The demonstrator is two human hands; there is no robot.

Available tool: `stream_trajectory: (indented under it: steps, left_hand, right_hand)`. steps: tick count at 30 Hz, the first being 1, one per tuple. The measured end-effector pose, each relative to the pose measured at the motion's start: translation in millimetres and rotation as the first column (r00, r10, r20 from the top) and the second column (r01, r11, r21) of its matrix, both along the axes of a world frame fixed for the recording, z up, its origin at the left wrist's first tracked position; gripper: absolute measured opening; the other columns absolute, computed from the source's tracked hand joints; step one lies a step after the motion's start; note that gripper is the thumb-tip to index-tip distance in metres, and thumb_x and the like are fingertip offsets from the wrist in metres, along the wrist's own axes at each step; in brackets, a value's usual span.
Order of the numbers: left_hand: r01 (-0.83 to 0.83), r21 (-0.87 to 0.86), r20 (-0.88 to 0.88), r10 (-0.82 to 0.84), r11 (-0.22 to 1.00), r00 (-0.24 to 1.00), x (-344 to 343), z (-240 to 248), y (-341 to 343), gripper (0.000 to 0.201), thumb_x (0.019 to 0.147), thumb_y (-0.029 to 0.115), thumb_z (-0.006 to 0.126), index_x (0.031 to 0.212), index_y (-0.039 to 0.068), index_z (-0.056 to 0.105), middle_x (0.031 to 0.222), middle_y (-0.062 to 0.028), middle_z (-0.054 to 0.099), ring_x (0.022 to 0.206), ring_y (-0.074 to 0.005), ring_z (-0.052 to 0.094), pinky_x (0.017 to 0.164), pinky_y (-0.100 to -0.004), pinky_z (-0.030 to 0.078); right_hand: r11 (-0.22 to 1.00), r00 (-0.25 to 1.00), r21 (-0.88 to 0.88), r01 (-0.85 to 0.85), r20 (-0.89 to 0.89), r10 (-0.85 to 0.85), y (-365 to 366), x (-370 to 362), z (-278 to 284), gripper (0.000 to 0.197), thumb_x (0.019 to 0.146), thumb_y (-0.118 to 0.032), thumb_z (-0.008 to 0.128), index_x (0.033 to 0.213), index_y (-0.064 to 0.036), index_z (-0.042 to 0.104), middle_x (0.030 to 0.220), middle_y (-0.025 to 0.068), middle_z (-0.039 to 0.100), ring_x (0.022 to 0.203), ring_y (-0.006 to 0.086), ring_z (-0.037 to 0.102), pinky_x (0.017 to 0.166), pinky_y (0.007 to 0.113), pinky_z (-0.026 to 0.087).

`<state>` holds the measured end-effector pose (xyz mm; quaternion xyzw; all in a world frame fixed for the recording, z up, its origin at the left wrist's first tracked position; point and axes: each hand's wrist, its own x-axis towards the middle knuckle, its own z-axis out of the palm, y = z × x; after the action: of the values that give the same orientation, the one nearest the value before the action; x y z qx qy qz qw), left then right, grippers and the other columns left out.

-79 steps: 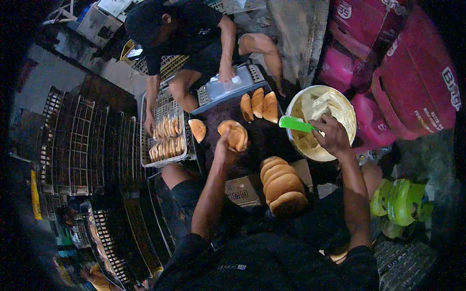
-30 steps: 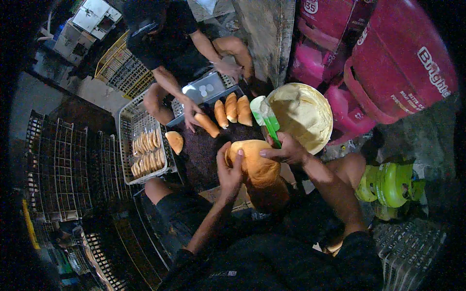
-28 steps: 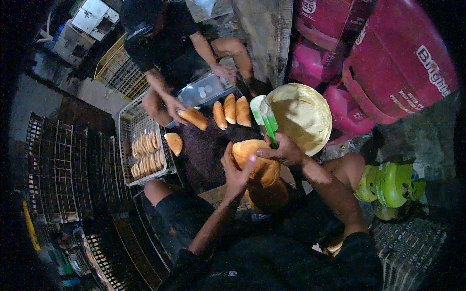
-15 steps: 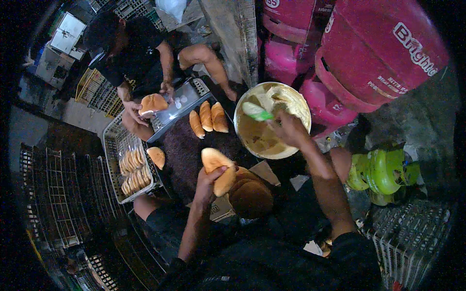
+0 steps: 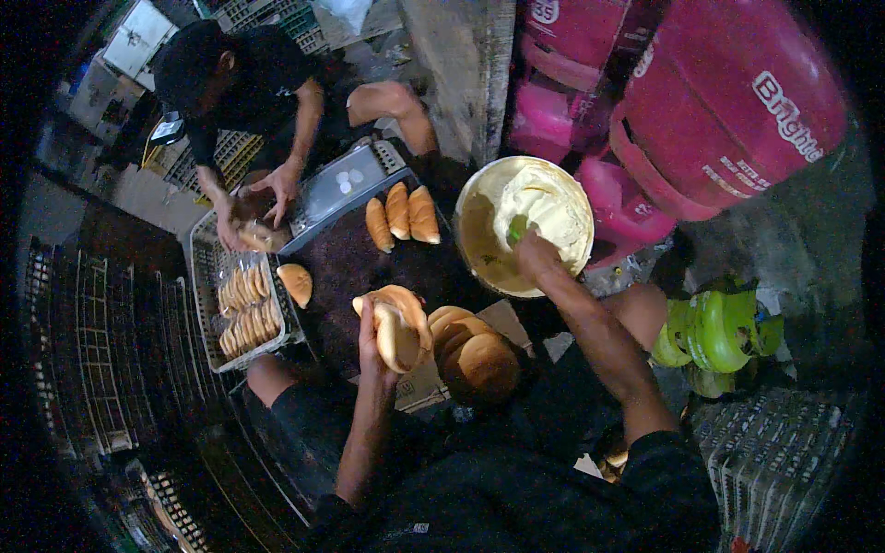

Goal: The person scoops a creamy spread from a large tub with a green spatula and spreads it onto sliced bread rolls. The person repeatedly picks up rolls, applies the spread, and places them back on the table. Another person nearby uses a bread slicer to cut additional rolls.

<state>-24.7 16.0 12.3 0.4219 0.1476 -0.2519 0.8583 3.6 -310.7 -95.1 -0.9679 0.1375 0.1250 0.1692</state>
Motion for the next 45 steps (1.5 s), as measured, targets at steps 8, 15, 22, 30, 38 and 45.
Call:
stream_trajectory:
  steps: [8, 15, 22, 30, 38, 45]
  left_hand:
    - [-0.12, 0.144, -0.087, 0.133, 0.982, 0.987, 15, -30, 8, 0.063, 0.089, 0.07, 0.044, 0.082, 0.009, 0.057, 0.068, -0.0082, 0.058, 0.055, -0.021, 0.058, 0.051, -0.0347, 0.05]
    - [0.006, -0.086, -0.074, -0.012, 0.996, 0.997, 22, -30, -4, 0.07, 0.087, 0.072, 0.043, 0.118, 0.011, 0.058, 0.109, -0.0121, 0.064, 0.099, -0.0291, 0.064, 0.087, -0.0467, 0.053]
    - [0.155, -0.164, -0.098, -0.173, 0.974, 0.98, 20, -21, -20, 0.069, 0.089, 0.07, 0.041, 0.122, 0.011, 0.056, 0.117, -0.0125, 0.062, 0.107, -0.031, 0.059, 0.095, -0.0491, 0.046]
    - [-0.008, 0.092, -0.187, 0.026, 0.996, 0.982, 38, -59, 9, 0.069, 0.09, 0.067, 0.044, 0.125, 0.007, 0.051, 0.11, -0.0127, 0.062, 0.098, -0.0286, 0.063, 0.088, -0.0458, 0.051]
    - [-0.026, -0.057, -0.007, 0.025, 0.998, 1.0, 20, -35, -6, 0.046, 0.097, 0.04, 0.053, 0.129, 0.007, 0.05, 0.119, -0.0084, 0.06, 0.111, -0.0253, 0.057, 0.098, -0.0404, 0.045]
    - [-0.123, -0.005, -0.022, 0.123, 0.992, 0.992, 51, -94, 31, 0.044, 0.095, 0.025, 0.06, 0.128, -0.001, 0.048, 0.117, -0.015, 0.061, 0.107, -0.026, 0.061, 0.092, -0.0357, 0.052]
  right_hand:
    - [0.876, 0.905, 0.226, -0.425, 0.104, 0.412, 8, -22, 47, 0.025, 0.084, -0.022, 0.056, 0.088, -0.0002, 0.068, 0.084, 0.0247, 0.066, 0.08, 0.0425, 0.064, 0.069, 0.049, 0.049]
    - [0.831, 0.9, 0.35, -0.433, 0.121, 0.418, -1, -27, 123, 0.034, 0.09, -0.037, 0.056, 0.092, -0.0055, 0.07, 0.085, 0.0183, 0.068, 0.078, 0.0379, 0.065, 0.073, 0.049, 0.05]
    - [0.722, 0.761, 0.324, -0.611, 0.49, 0.425, 56, -26, 101, 0.024, 0.089, -0.029, 0.061, 0.102, -0.0111, 0.07, 0.094, 0.0124, 0.067, 0.076, 0.0307, 0.063, 0.068, 0.04, 0.052]
    - [0.699, 0.49, -0.249, -0.67, 0.559, 0.669, 96, -39, 110, 0.034, 0.083, -0.023, 0.061, 0.116, -0.0135, 0.062, 0.085, 0.0056, 0.055, 0.071, 0.0237, 0.061, 0.058, 0.036, 0.05]
    - [0.746, 0.538, -0.394, -0.536, 0.521, 0.662, 100, -40, 106, 0.039, 0.08, -0.019, 0.059, 0.118, -0.0119, 0.062, 0.086, 0.0056, 0.056, 0.077, 0.0217, 0.061, 0.059, 0.032, 0.049]
    - [0.754, 0.611, -0.295, -0.587, 0.449, 0.652, 78, -41, 102, 0.035, 0.079, -0.018, 0.063, 0.114, -0.0137, 0.064, 0.088, 0.0071, 0.059, 0.078, 0.026, 0.061, 0.063, 0.038, 0.052]
